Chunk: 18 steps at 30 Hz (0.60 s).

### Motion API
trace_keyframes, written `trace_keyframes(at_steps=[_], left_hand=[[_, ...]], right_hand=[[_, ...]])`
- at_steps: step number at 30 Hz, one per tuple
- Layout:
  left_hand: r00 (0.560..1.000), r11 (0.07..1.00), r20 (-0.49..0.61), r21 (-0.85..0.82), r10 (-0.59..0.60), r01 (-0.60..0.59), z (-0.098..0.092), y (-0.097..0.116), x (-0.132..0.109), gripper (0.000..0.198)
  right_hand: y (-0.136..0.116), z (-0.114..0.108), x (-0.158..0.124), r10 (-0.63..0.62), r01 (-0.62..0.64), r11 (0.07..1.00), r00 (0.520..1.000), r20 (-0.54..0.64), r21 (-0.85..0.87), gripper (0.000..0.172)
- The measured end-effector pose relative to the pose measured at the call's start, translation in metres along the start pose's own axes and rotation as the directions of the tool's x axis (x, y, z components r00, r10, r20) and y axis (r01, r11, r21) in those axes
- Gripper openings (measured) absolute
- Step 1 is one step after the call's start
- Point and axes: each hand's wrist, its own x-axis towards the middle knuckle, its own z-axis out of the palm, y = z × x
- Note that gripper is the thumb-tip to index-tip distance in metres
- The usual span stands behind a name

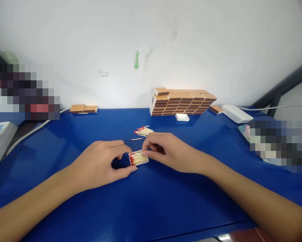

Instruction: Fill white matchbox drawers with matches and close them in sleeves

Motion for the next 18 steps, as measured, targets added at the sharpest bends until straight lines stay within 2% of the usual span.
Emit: trace_keyframes(at_steps=[7, 14, 18], left_hand=[[1.000, 1.000, 0.005, -0.011, -0.004, 0.004, 0.001, 0.000, 0.000, 0.020], [1.000, 1.000, -0.004, -0.028, -0.007, 0.007, 0.000, 0.002, 0.001, 0.019], [1.000, 1.000, -0.003, -0.021, -0.009, 0.009, 0.000, 0.001, 0.001, 0.020]], right_hand=[[0.008, 0.011, 0.003, -0.079, 0.077, 0.996, 0.996, -0.051, -0.045, 0.010], [0.000, 0.000, -0.003, -0.050, 0.045, 0.994, 0.997, -0.053, -0.097, 0.007], [0.001, 0.001, -0.002, -0.042, 0.032, 0.993, 0.996, -0.083, -0.111, 0.010]])
